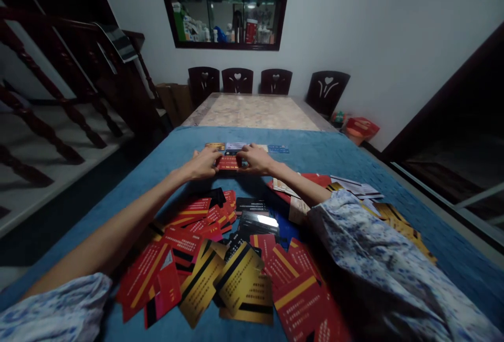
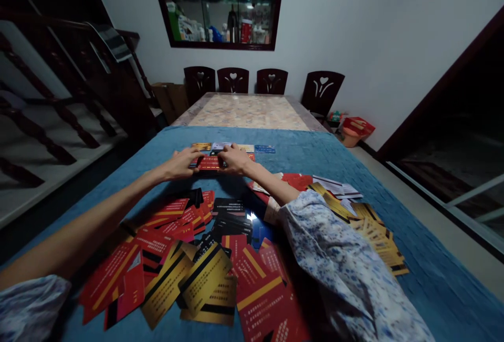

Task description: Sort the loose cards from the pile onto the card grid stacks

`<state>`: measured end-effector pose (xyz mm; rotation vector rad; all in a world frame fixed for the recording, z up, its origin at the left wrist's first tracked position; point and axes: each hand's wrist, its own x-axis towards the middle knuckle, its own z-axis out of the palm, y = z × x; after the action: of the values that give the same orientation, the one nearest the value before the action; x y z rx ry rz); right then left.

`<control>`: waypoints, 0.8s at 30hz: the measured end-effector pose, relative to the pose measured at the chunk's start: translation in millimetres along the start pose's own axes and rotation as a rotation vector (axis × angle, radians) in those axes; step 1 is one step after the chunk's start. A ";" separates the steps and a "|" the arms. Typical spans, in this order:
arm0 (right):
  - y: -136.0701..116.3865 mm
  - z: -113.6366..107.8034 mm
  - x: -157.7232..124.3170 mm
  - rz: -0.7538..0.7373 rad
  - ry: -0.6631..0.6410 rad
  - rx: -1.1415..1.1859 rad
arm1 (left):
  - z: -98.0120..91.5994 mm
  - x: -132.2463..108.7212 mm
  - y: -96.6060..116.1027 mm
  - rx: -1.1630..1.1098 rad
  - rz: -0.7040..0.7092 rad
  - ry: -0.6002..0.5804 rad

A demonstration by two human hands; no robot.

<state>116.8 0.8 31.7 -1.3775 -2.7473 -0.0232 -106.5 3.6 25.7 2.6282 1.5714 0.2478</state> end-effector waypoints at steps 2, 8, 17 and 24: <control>-4.1 -0.7 8.7 -0.004 -0.014 -0.017 | -1.4 0.6 -7.2 0.017 -0.023 -0.005; -14.5 3.0 38.4 -0.010 -0.020 -0.060 | -3.0 4.2 -28.8 0.075 -0.096 -0.022; -22.0 8.4 73.0 -0.023 -0.031 -0.025 | -2.5 16.2 -63.1 0.125 -0.088 -0.053; -24.6 12.8 88.9 -0.015 -0.078 -0.005 | 1.0 26.5 -78.2 0.125 -0.057 -0.095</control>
<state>43.4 57.7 25.4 -1.3878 -2.8228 0.0233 -161.9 64.1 16.3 2.6370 1.6789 0.0210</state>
